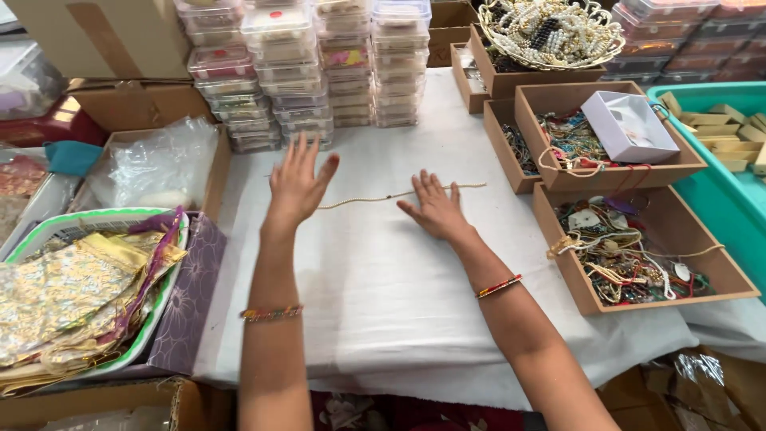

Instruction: The person wraps a small item in a decorative gold-patterned cloth, places it into a clear plastic container, and then closes the lid. They then pick up a gold-colored chain, straighten it on the table, fold it, and place it into a small clear plastic bag. Finally, they place the bagged chain into a small cream-colored pouch and tie it shut.

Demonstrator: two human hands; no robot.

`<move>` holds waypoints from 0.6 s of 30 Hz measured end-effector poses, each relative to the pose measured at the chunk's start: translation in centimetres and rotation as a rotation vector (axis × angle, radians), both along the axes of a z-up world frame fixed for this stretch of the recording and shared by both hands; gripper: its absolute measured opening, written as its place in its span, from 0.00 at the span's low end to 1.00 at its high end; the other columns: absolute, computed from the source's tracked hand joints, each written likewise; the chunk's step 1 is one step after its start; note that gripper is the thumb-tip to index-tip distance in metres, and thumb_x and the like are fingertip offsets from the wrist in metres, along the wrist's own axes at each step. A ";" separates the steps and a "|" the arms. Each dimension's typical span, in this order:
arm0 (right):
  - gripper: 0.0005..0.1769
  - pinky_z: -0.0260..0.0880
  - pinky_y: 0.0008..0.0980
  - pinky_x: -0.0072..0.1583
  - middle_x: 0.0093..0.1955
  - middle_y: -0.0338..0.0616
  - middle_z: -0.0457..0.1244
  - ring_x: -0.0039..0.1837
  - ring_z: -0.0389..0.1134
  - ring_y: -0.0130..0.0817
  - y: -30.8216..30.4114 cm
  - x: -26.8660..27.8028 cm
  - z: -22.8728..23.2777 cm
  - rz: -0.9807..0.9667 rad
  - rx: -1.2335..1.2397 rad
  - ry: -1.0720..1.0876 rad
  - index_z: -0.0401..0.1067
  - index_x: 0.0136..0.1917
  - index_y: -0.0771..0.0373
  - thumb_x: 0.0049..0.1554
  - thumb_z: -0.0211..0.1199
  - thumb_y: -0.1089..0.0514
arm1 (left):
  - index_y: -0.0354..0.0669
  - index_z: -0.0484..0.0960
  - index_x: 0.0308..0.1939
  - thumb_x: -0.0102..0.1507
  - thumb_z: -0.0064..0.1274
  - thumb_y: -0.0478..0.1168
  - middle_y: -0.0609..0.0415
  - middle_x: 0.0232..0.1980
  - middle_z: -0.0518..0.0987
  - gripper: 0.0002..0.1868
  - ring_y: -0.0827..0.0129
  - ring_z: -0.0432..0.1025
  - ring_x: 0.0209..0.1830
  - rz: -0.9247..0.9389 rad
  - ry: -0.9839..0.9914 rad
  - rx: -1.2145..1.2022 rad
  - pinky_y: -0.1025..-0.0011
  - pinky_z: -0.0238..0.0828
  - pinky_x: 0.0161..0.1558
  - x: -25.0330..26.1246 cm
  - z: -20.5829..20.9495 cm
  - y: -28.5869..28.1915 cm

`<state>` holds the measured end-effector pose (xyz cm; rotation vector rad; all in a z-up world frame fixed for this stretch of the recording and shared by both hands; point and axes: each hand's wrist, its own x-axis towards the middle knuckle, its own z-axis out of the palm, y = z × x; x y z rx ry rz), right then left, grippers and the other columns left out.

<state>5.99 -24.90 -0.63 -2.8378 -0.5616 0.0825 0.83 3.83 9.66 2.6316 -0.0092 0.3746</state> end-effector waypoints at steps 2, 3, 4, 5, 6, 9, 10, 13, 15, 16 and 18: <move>0.52 0.22 0.62 0.79 0.88 0.44 0.30 0.86 0.28 0.38 -0.5 0.5 -0.1 -0.049 0.007 0.001 0.37 0.84 0.55 0.60 0.33 0.21 | 0.49 0.52 0.80 0.60 0.22 0.82 0.51 0.85 0.42 0.56 0.57 0.37 0.85 0.056 0.156 0.049 0.38 0.28 0.76 1.7 -5.5 1.3; 0.52 0.21 0.62 0.79 0.88 0.44 0.30 0.87 0.28 0.38 -0.7 1.0 0.1 -0.103 0.015 0.005 0.38 0.84 0.55 0.61 0.33 0.21 | 0.48 0.49 0.81 0.59 0.23 0.83 0.52 0.85 0.39 0.58 0.60 0.34 0.85 0.109 0.313 0.097 0.38 0.26 0.76 2.8 -8.0 2.0; 0.52 0.21 0.62 0.79 0.88 0.44 0.30 0.87 0.28 0.38 -0.8 1.4 -0.3 -0.101 0.018 0.001 0.38 0.84 0.55 0.61 0.33 0.21 | 0.48 0.49 0.81 0.59 0.23 0.83 0.52 0.85 0.39 0.58 0.60 0.34 0.85 0.112 0.310 0.099 0.38 0.26 0.76 2.7 -8.6 1.8; 0.52 0.20 0.62 0.79 0.88 0.45 0.29 0.87 0.27 0.39 -0.9 1.8 -0.6 -0.170 -0.003 0.019 0.37 0.84 0.56 0.61 0.32 0.20 | 0.50 0.47 0.81 0.59 0.23 0.83 0.54 0.85 0.38 0.57 0.62 0.34 0.84 0.095 0.352 0.098 0.39 0.25 0.76 2.7 -9.3 1.7; 0.53 0.19 0.63 0.79 0.87 0.46 0.29 0.87 0.26 0.39 -1.0 2.1 -1.2 -0.240 -0.026 0.040 0.36 0.84 0.57 0.62 0.31 0.20 | 0.51 0.45 0.81 0.59 0.22 0.83 0.56 0.85 0.37 0.57 0.64 0.34 0.84 0.078 0.399 0.095 0.39 0.24 0.77 2.5 -10.1 1.5; 0.54 0.18 0.63 0.78 0.87 0.51 0.29 0.86 0.26 0.42 -0.4 1.3 -0.2 -0.267 -0.093 -0.152 0.38 0.84 0.60 0.62 0.32 0.19 | 0.51 0.53 0.79 0.63 0.29 0.77 0.56 0.84 0.46 0.49 0.66 0.39 0.83 0.003 0.303 0.106 0.39 0.26 0.77 1.5 -11.2 1.1; 0.54 0.18 0.63 0.78 0.87 0.51 0.29 0.86 0.26 0.42 0.3 0.7 0.0 -0.265 -0.090 -0.147 0.38 0.84 0.60 0.62 0.32 0.19 | 0.51 0.53 0.79 0.63 0.29 0.77 0.56 0.84 0.46 0.49 0.66 0.39 0.83 0.006 0.307 0.109 0.39 0.26 0.77 1.2 -11.4 1.0; 0.52 0.23 0.57 0.78 0.87 0.46 0.31 0.85 0.29 0.40 2.4 -1.0 1.0 0.063 0.066 -0.227 0.37 0.85 0.56 0.61 0.31 0.22 | 0.52 0.73 0.70 0.70 0.39 0.59 0.57 0.77 0.65 0.29 0.65 0.59 0.77 -0.002 0.081 0.115 0.46 0.48 0.74 0.5 -11.2 0.6; 0.50 0.25 0.53 0.80 0.87 0.41 0.34 0.86 0.32 0.38 3.3 -2.9 1.4 0.247 0.044 -0.125 0.39 0.84 0.51 0.60 0.34 0.22 | 0.50 0.86 0.54 0.69 0.51 0.42 0.59 0.64 0.80 0.13 0.64 0.75 0.60 -0.028 -0.109 0.230 0.58 0.69 0.64 -0.3 -10.7 0.0; 0.50 0.25 0.53 0.80 0.87 0.41 0.34 0.86 0.32 0.38 3.5 -3.1 1.7 0.247 0.046 -0.126 0.39 0.84 0.51 0.60 0.34 0.22 | 0.50 0.86 0.54 0.69 0.51 0.42 0.59 0.64 0.80 0.13 0.64 0.75 0.60 -0.029 -0.109 0.232 0.58 0.69 0.64 -0.3 -10.6 -0.2; 0.49 0.26 0.53 0.80 0.86 0.42 0.35 0.86 0.33 0.38 3.8 -3.2 2.4 0.317 -0.019 -0.066 0.40 0.84 0.53 0.62 0.35 0.23 | 0.53 0.89 0.44 0.66 0.53 0.33 0.58 0.48 0.83 0.11 0.63 0.78 0.51 0.017 -0.111 0.288 0.62 0.76 0.53 -0.3 -10.3 -0.4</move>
